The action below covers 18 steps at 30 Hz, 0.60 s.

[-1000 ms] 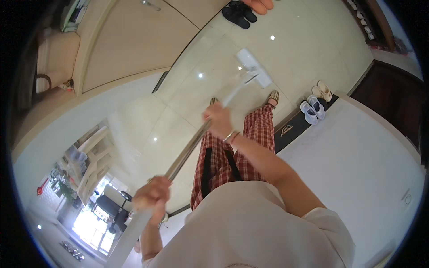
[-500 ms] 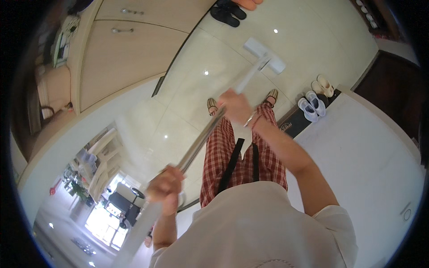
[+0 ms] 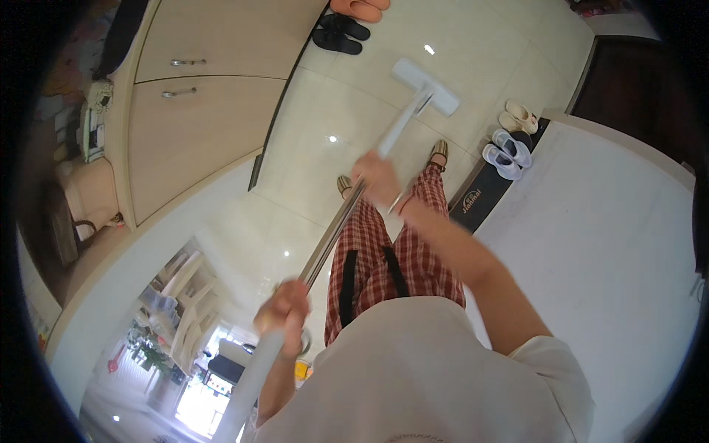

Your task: The person mops a tiled floor in a home entryway using a flat mop. They move the mop back and forth across the surface, navigating around a shoe rack and a skateboard. The person briefly pauses to press a wall switch before resuming the mopping task.

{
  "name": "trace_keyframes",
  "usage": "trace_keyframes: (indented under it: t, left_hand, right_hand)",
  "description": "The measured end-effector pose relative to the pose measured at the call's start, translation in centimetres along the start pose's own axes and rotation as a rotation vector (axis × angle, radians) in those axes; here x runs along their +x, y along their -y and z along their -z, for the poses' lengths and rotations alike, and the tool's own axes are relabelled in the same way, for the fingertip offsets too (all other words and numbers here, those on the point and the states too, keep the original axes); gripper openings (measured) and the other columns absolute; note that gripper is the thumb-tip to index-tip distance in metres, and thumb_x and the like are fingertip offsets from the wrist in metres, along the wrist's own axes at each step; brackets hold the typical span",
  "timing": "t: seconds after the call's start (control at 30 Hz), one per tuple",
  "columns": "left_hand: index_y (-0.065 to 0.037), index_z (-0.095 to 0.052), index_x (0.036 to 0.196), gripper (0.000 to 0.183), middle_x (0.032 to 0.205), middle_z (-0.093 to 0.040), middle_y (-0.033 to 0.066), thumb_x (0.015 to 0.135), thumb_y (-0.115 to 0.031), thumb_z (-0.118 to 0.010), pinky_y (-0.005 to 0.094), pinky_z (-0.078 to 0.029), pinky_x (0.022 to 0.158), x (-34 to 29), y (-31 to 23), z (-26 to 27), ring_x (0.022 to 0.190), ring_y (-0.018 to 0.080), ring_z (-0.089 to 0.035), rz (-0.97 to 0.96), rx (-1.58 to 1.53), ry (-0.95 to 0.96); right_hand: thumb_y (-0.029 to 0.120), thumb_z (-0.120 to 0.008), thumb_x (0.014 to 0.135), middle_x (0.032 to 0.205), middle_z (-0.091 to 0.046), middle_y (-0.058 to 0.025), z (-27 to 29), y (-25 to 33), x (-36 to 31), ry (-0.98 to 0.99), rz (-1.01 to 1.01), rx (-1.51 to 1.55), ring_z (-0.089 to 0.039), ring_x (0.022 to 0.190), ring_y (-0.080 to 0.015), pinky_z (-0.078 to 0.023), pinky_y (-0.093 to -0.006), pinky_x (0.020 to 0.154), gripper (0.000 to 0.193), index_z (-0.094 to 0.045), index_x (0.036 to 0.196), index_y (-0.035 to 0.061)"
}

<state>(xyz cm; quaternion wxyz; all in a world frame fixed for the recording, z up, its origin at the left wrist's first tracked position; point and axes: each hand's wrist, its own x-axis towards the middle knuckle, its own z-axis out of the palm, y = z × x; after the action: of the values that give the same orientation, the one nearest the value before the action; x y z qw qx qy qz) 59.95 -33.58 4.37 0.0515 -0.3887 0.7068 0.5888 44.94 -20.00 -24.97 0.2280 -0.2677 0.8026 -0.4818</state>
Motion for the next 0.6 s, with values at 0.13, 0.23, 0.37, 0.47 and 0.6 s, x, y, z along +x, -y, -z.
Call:
trace_keyframes:
  t: [0.13, 0.23, 0.37, 0.47, 0.6]
  left_hand:
    - [-0.011, -0.042, 0.068, 0.034, 0.054, -0.043, -0.0001, 0.089, -0.025, -0.066, 0.0392, -0.043, 0.069, -4.7, -0.9, 5.0, 0.054, 0.0157, -0.045, -0.500, -0.176, -0.048]
    - [-0.014, -0.037, 0.068, 0.040, 0.052, -0.040, -0.0016, 0.093, -0.030, -0.063, 0.0368, -0.039, 0.066, -4.3, -1.4, 4.3, 0.051, 0.0133, -0.040, -0.561, -0.210, -0.086]
    - [-0.015, -0.038, 0.069, 0.037, 0.050, -0.038, -0.0024, 0.092, -0.028, -0.065, 0.0356, -0.038, 0.065, -1.9, -2.6, 0.0, 0.050, 0.0129, -0.040, -0.639, -0.280, 0.007]
    - [-0.014, -0.040, 0.066, 0.038, 0.058, -0.044, -0.0008, 0.089, -0.026, -0.067, 0.0371, -0.039, 0.064, 1.7, -0.9, -5.2, 0.059, 0.0173, -0.043, -0.512, -0.344, -0.006]
    - [-0.003, -0.048, 0.068, 0.025, 0.073, -0.057, 0.0090, 0.089, -0.011, -0.060, 0.0334, -0.044, 0.071, 10.1, 0.3, -14.8, 0.072, 0.0210, -0.053, -0.495, -0.144, 0.187]
  right_hand:
    - [0.006, -0.066, 0.073, 0.079, -0.062, 0.0004, -4.4, 9.0, -2.6, 0.221, 0.001, 0.097, -0.055, 0.095, -0.0221, -0.043, -0.0429, 0.072, 0.009, -0.065, 0.077, 0.0146]
    - [0.009, -0.064, 0.076, 0.082, -0.064, 0.0008, -4.3, 10.0, -1.8, 0.421, 0.020, 0.013, -0.055, 0.097, -0.0209, -0.044, -0.0428, 0.071, 0.006, -0.067, 0.080, 0.0127]
    - [0.011, -0.062, 0.077, 0.085, -0.066, -0.0022, 0.6, 6.0, -0.1, 0.493, 0.016, -0.022, -0.056, 0.098, -0.0207, -0.046, -0.0420, 0.070, 0.007, -0.068, 0.082, 0.0126]
    - [0.013, -0.063, 0.075, 0.080, -0.063, -0.0017, 5.1, -0.1, 1.2, 0.263, 0.046, -0.158, -0.058, 0.090, -0.0220, -0.047, -0.0402, 0.067, 0.003, -0.065, 0.076, 0.0150]
    - [0.005, -0.062, 0.073, 0.076, -0.058, -0.0051, 15.0, -12.0, 5.2, -0.058, 0.112, -0.151, -0.056, 0.082, -0.0279, -0.048, -0.0384, 0.070, 0.009, -0.058, 0.073, 0.0125]
